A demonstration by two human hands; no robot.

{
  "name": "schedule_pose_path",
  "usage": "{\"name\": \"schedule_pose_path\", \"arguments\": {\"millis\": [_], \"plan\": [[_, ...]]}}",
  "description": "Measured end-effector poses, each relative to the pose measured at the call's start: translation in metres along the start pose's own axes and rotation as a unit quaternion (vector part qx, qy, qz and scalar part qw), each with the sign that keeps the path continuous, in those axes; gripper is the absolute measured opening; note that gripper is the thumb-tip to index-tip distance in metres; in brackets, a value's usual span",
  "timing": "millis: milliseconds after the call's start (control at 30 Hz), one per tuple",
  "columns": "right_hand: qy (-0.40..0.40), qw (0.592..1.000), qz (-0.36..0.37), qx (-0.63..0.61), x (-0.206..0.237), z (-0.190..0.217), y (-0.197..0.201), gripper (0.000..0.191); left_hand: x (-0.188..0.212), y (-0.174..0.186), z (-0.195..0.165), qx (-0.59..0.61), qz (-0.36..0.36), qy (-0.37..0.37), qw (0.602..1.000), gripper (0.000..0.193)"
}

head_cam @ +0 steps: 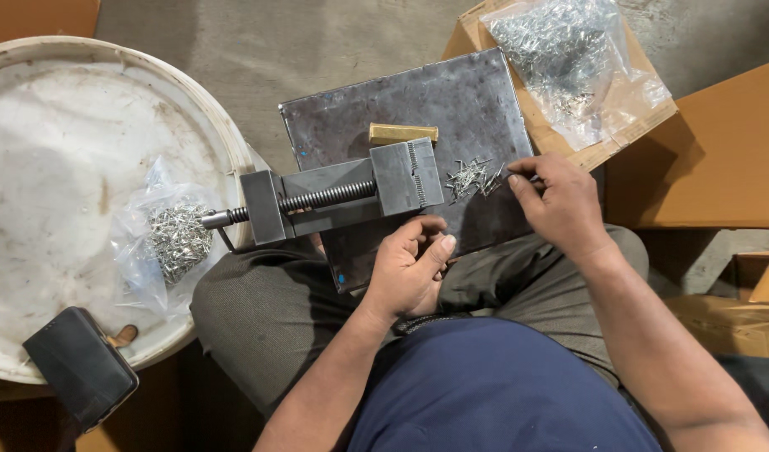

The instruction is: The person sits on the floor and assembles small metal fasteners by hand. They pick up individual pieces from a pile on a metal plate, insert them into a screw-driven press, and tighten the mechanism to secure the components. The person occasionally uses a small wooden block to assist with the assembly process.

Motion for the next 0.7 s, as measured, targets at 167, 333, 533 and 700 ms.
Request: {"name": "schedule_pose_path", "arguments": {"millis": [167,333,533,700], "plan": [[-0.070,0.997,0.036,-0.021,-0.010,-0.002,-0.003,0.022,0.001,-0.002,-0.005,-0.029,-0.004,0.006,1.000,0.031],[-0.002,0.999,0.023,0.031,-0.016,-0.001,-0.006,0.017,0.001,-0.002,-0.007,-0.030,-0.004,0.003,1.000,0.031],[0.023,0.999,0.009,0.024,-0.029,-0.011,-0.002,0.014,0.001,-0.002,-0.006,-0.028,-0.002,0.002,1.000,0.031],[0.015,1.000,0.007,0.009,-0.021,-0.010,0.000,0.014,0.001,-0.001,-0.004,-0.024,0.001,-0.003,1.000,0.031]]}}
Point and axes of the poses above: each hand's wrist, its own x-axis away from the middle knuckle, its own y-axis out of the back of the hand, z = x × y, the point moved 1 cm from there along -x, towards the middle knuckle, and after that the axes turned 6 degrees about x, right-handed, at the moved point
